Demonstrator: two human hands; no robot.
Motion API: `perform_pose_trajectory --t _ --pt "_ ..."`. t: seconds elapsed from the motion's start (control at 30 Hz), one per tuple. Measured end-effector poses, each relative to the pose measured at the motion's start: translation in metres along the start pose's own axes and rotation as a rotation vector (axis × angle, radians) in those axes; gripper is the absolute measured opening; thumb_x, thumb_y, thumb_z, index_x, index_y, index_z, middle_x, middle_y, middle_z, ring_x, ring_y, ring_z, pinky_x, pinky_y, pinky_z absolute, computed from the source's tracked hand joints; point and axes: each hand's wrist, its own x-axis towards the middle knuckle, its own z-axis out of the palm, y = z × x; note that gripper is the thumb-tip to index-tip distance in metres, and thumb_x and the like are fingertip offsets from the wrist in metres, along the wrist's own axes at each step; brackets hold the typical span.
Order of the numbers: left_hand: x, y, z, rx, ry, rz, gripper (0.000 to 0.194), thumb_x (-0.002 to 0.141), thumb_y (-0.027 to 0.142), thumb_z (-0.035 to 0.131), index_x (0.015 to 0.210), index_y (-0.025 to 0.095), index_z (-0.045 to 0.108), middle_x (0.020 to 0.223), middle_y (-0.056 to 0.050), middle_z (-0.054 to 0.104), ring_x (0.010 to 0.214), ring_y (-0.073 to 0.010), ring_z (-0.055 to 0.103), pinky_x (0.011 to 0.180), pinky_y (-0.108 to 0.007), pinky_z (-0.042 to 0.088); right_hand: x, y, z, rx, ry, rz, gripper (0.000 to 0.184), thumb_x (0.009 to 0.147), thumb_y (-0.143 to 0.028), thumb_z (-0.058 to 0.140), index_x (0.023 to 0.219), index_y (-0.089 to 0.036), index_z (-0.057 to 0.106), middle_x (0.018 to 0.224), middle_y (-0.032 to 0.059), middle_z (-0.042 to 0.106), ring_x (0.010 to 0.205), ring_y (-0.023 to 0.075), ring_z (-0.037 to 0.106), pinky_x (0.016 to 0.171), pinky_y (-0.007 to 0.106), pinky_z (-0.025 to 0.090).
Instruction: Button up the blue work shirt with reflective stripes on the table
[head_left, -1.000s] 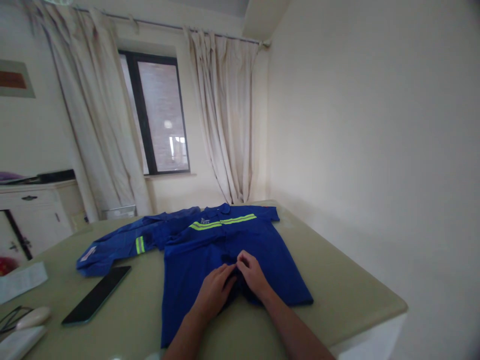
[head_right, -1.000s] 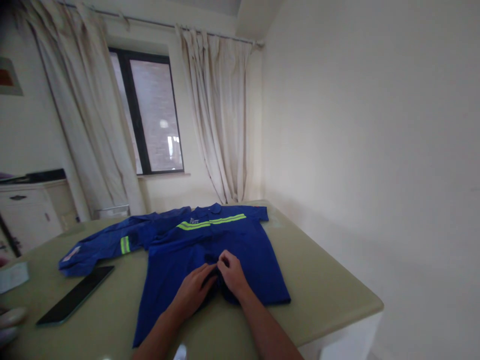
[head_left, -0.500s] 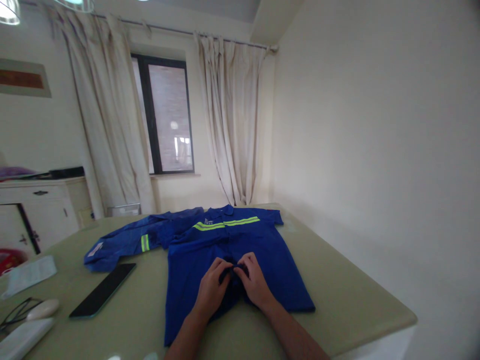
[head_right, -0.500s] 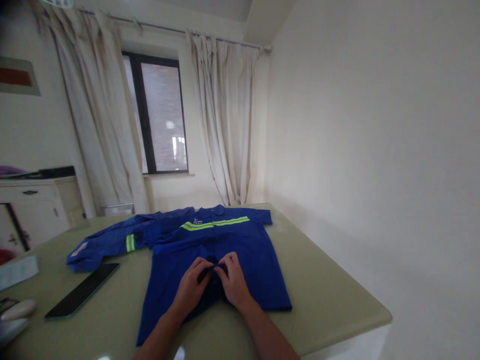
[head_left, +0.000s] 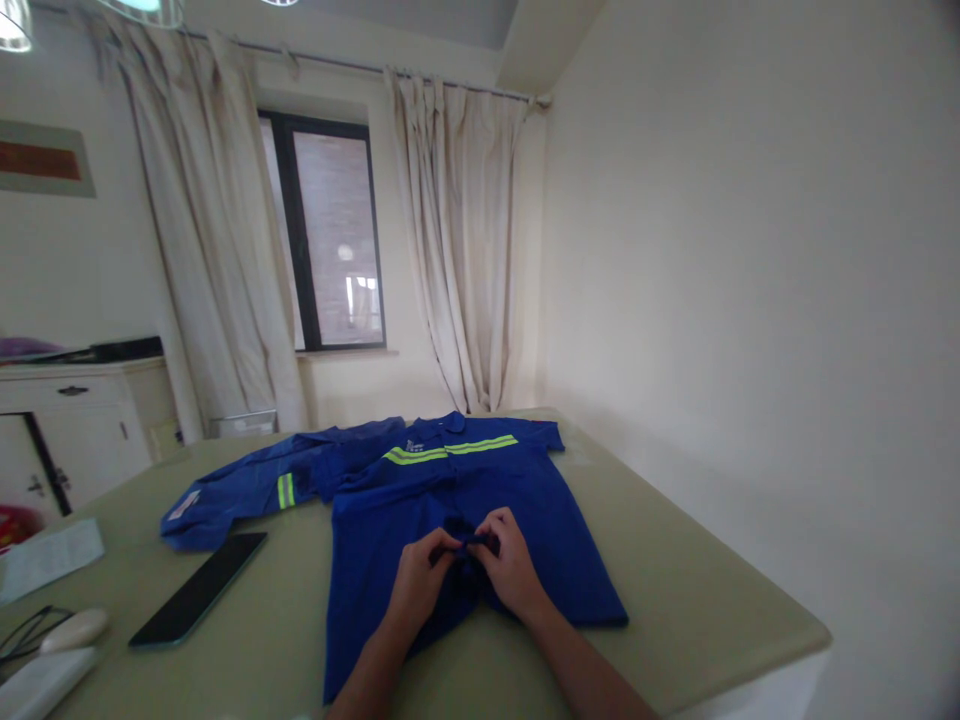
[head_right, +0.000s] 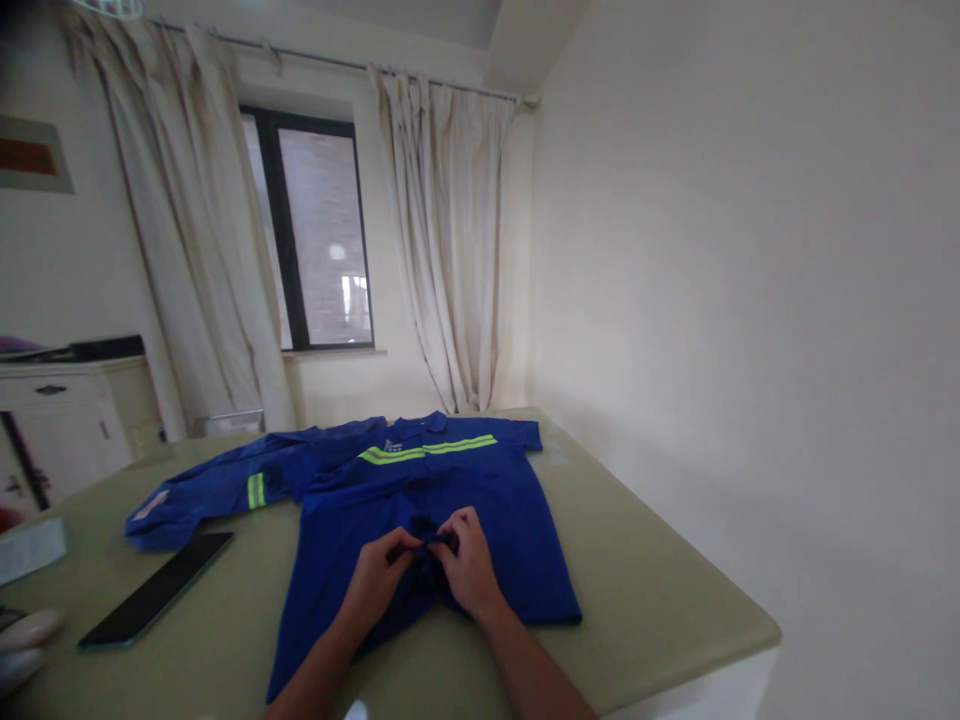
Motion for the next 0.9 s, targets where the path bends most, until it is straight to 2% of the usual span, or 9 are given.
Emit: perform_pose_trajectory --t 0.2,0.43,0.57,0.77,0.9 --pt "-0.004 0.002 -0.002 0.235 -0.052 0.085 0.022 0.086 0.014 0.051 0.091 0.026 0.069 0.093 0.001 0.075 0.09 -0.0184 0.07 0.081 -0.028 0.052 0.001 0.01 0.002 -0.003 0.012 0.013 0.01 0.075 -0.015 0.063 0.082 -0.022 0.061 0.093 0.003 0.055 0.078 0.019 0.056 0.07 0.032 0.048" --pt "-0.008 0.019 -0.002 0.395 -0.023 0.329 0.026 0.088 0.01 0.052 0.101 0.027 0.066 0.103 -0.002 0.071 0.096 -0.0187 0.065 0.09 -0.031 0.051 0.003 0.024 0.001 0.059 -0.048 0.011 0.007 0.077 -0.022 0.067 0.081 -0.021 0.062 0.088 0.0018 0.058 0.077 0.0179 0.055 0.071 0.031 0.047" --pt "-0.007 0.02 -0.002 0.449 -0.028 0.336 0.025 0.09 0.008 0.049 0.092 0.026 0.067 0.095 -0.002 0.069 0.09 -0.0182 0.063 0.083 -0.03 0.052 0.005 0.028 0.001 0.08 -0.09 0.028 0.012 0.078 -0.031 0.069 0.079 -0.022 0.061 0.087 0.0008 0.058 0.079 0.0178 0.055 0.071 0.03 0.046" --pt "-0.007 0.017 0.0 0.543 -0.045 0.376 0.023 0.093 0.012 0.05 0.087 0.025 0.068 0.087 -0.002 0.067 0.084 -0.0182 0.061 0.077 -0.029 0.05 0.006 0.025 0.002 0.085 -0.055 0.051 0.012 0.077 -0.029 0.069 0.076 -0.021 0.06 0.087 0.0012 0.057 0.079 0.0183 0.055 0.073 0.03 0.045" --pt "-0.008 0.019 0.001 0.54 -0.04 0.37 0.024 0.093 0.011 0.047 0.091 0.024 0.067 0.088 -0.003 0.066 0.085 -0.0182 0.061 0.078 -0.029 0.05 0.005 0.024 0.001 0.093 -0.049 0.036 0.01 0.078 -0.027 0.067 0.075 -0.021 0.06 0.087 0.0016 0.056 0.081 0.0185 0.055 0.074 0.03 0.045"
